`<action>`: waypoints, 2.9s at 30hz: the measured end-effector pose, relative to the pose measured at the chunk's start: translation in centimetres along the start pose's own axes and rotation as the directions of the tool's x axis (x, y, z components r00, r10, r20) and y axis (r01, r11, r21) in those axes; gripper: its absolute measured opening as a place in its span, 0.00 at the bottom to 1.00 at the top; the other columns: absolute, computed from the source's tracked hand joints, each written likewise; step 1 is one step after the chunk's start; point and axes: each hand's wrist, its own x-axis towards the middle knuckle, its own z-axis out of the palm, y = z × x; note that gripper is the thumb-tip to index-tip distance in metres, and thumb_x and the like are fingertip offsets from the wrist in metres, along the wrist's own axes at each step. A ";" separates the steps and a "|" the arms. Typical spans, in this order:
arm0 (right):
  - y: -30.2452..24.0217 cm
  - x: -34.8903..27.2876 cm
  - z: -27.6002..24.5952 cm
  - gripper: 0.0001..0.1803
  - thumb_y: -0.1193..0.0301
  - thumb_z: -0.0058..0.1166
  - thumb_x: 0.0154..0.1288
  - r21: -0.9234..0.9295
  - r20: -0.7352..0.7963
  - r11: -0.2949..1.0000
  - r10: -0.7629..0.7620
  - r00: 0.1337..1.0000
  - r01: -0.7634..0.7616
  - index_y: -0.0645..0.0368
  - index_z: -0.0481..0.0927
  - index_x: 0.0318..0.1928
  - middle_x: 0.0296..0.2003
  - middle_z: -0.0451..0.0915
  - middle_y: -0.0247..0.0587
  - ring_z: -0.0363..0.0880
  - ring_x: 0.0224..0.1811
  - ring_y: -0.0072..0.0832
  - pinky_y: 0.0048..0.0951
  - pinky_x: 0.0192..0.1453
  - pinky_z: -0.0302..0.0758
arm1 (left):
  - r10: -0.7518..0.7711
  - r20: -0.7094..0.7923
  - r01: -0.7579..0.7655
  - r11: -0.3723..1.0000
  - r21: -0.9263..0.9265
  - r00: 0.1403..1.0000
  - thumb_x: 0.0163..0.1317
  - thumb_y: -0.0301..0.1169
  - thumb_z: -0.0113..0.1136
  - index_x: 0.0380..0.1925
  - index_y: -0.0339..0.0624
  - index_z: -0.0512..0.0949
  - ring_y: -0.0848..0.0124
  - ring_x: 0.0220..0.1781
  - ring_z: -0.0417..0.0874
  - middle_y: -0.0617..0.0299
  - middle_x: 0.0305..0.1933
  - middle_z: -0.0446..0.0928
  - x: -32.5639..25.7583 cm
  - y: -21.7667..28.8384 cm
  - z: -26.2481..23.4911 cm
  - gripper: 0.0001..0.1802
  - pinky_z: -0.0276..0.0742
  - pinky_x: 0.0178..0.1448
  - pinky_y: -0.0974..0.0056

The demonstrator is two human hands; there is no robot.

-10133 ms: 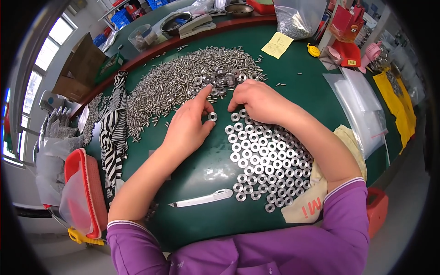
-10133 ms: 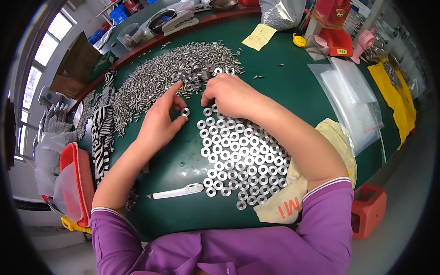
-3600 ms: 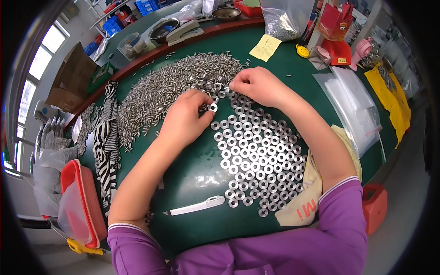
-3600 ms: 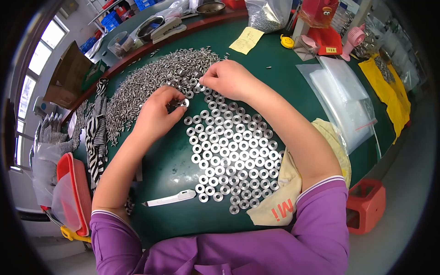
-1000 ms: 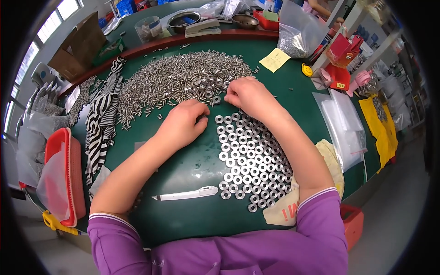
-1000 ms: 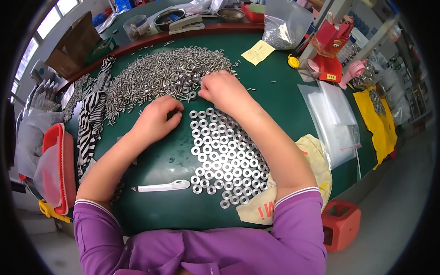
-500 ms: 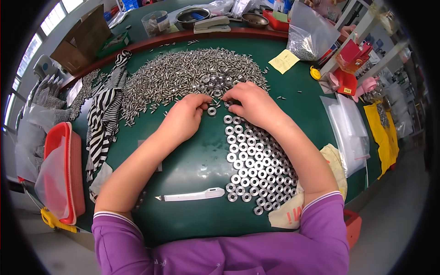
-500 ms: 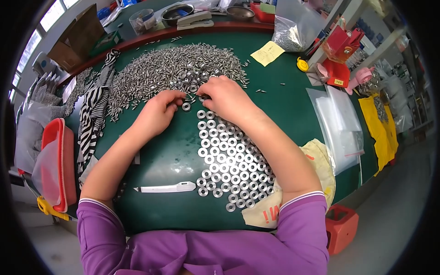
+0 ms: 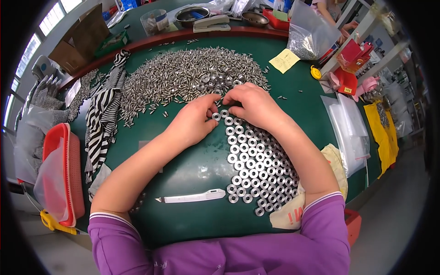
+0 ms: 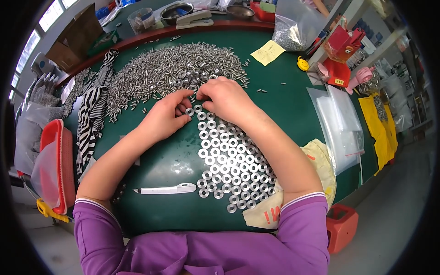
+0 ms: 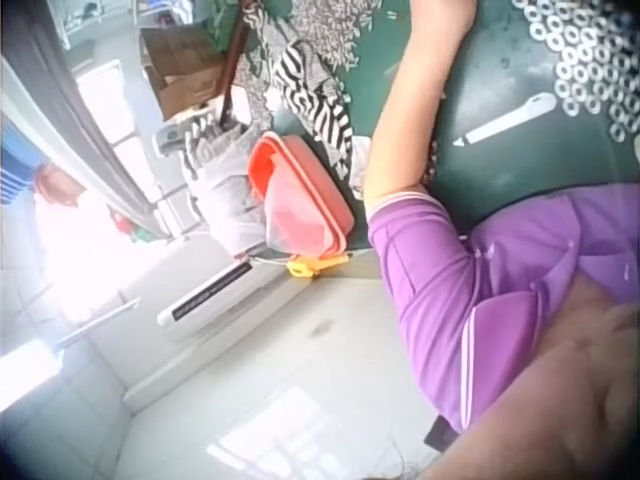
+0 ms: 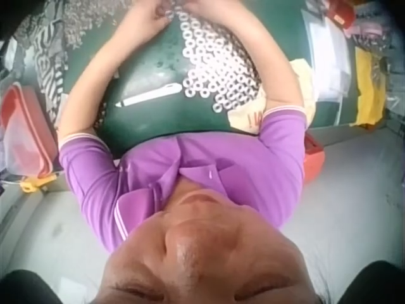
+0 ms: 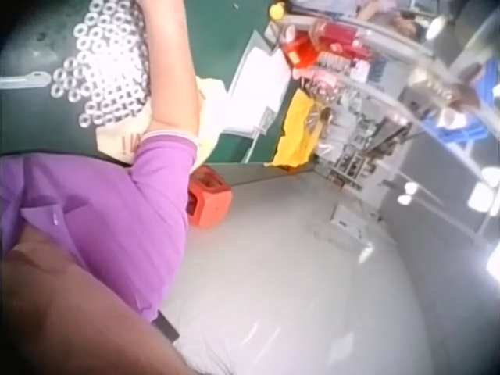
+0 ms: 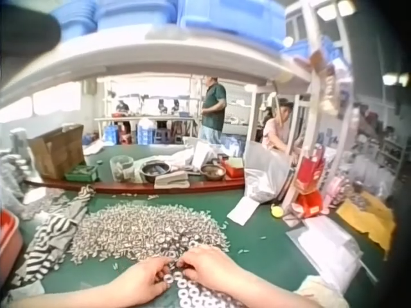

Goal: Assembling small metal components by sorting washers and screws and using tools for assembly.

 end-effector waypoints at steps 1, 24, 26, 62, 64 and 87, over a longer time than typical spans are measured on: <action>0.2 -0.2 -0.1 0.09 0.72 0.60 0.52 -0.001 -0.004 1.000 0.006 1.000 -0.006 0.53 0.82 0.37 0.36 0.81 0.37 0.77 0.45 0.38 0.38 0.53 0.74 | -0.008 0.027 0.009 0.999 -0.031 1.000 0.51 0.19 0.64 0.58 0.40 0.70 0.72 0.41 0.76 0.62 0.42 0.75 0.0 0.3 0.1 0.31 0.76 0.47 0.69; 0.9 -0.4 -1.7 0.11 0.67 0.63 0.50 -0.083 0.040 0.993 0.087 0.995 -0.083 0.55 0.82 0.35 0.33 0.82 0.36 0.77 0.44 0.36 0.38 0.52 0.72 | 0.190 0.199 -0.244 0.922 0.301 0.961 0.51 0.21 0.61 0.38 0.37 0.76 0.52 0.43 0.78 0.52 0.39 0.75 -1.3 1.3 -2.7 0.13 0.76 0.48 0.55; 0.9 -0.3 -1.6 0.09 0.67 0.62 0.52 -0.102 0.046 0.994 0.052 0.998 -0.047 0.55 0.82 0.34 0.33 0.83 0.36 0.77 0.44 0.36 0.38 0.52 0.72 | 0.165 0.062 -0.175 0.950 0.259 0.984 0.52 0.21 0.61 0.39 0.37 0.75 0.53 0.41 0.80 0.51 0.40 0.76 -2.2 1.4 -3.4 0.13 0.77 0.47 0.56; 2.5 0.0 -1.7 0.13 0.75 0.58 0.58 0.043 -0.136 0.983 0.182 0.974 -0.177 0.58 0.81 0.45 0.41 0.79 0.41 0.79 0.44 0.34 0.31 0.51 0.76 | -0.218 -0.189 0.271 0.905 0.328 0.957 0.58 0.12 0.46 0.57 0.41 0.70 0.56 0.49 0.80 0.52 0.44 0.80 -18.7 -2.3 -10.9 0.26 0.74 0.55 0.59; 2.5 -0.1 -0.9 0.14 0.74 0.59 0.57 -0.053 -0.179 0.996 0.064 0.982 -0.075 0.56 0.81 0.45 0.42 0.80 0.41 0.78 0.46 0.36 0.32 0.52 0.75 | -0.287 -0.174 0.327 0.903 0.278 0.942 0.58 0.13 0.46 0.57 0.40 0.71 0.55 0.53 0.78 0.51 0.48 0.79 -18.5 -2.1 -11.2 0.25 0.73 0.58 0.59; 3.7 -0.1 -0.3 0.14 0.71 0.55 0.57 -0.152 -0.201 0.987 0.021 0.979 -0.052 0.52 0.82 0.46 0.40 0.78 0.39 0.75 0.47 0.40 0.39 0.53 0.73 | 0.428 0.035 -0.340 0.662 0.669 0.903 0.49 0.23 0.60 0.35 0.41 0.79 0.56 0.45 0.75 0.57 0.39 0.74 5.0 -0.9 -0.6 0.10 0.73 0.51 0.56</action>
